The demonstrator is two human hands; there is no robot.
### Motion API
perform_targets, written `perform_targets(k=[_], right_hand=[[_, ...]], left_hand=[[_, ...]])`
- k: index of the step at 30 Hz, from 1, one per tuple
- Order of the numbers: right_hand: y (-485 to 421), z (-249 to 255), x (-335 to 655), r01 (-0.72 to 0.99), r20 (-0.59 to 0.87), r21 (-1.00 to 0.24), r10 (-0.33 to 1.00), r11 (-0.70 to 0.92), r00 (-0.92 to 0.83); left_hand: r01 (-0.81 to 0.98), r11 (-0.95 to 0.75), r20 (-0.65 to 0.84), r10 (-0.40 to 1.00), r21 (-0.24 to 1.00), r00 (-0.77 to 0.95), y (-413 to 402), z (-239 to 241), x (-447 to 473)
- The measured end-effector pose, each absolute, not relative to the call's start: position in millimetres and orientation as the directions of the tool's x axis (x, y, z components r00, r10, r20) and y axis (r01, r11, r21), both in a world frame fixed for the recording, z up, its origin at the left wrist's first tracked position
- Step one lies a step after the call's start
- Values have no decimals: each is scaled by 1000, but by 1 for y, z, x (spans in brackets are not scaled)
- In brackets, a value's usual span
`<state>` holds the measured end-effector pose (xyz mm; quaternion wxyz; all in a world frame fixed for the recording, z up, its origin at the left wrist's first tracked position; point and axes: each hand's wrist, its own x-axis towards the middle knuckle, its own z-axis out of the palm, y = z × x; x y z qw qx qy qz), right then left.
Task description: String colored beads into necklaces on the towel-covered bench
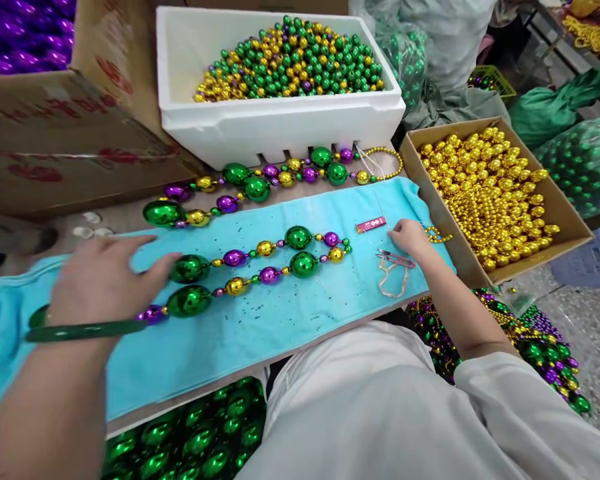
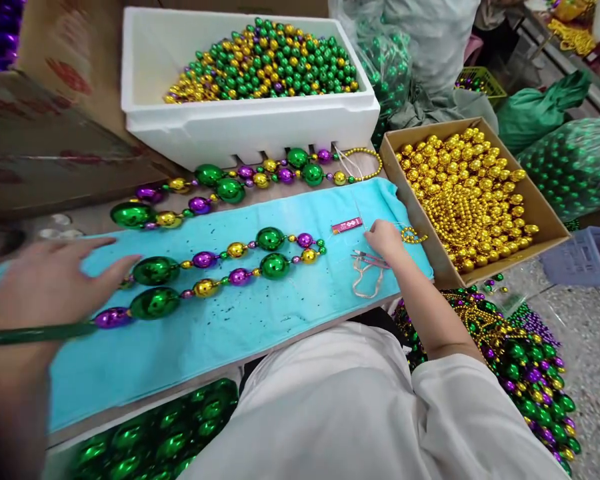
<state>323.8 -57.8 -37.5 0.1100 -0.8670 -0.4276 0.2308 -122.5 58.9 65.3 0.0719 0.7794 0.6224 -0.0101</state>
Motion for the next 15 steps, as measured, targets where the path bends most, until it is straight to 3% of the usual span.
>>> perform_targets(k=[2, 6, 8, 10, 12, 15], right_hand=[[-54, -37, 324, 666, -324, -420, 788, -616, 524], [-62, -16, 339, 582, -374, -544, 796, -604, 476], [-72, 3, 347, 422, -394, -730, 835, -538, 384], [-82, 26, 350, 130, -365, -905, 896, -405, 253], [-89, 50, 347, -118, -295, -953, 945, -279, 145], [-94, 87, 334, -204, -189, -964, 979, -171, 73]], left_hand=[[933, -330, 56, 944, 143, 326, 45, 50, -81], [770, -584, 146, 811, 257, 566, 13, 36, -14], [656, -672, 177, 733, 344, 657, -1, 31, 13], [537, -715, 230, 672, 447, 704, -11, 26, 39], [426, -729, 285, 632, 536, 721, -16, 23, 63], [310, -693, 307, 614, 652, 727, -16, 22, 90]])
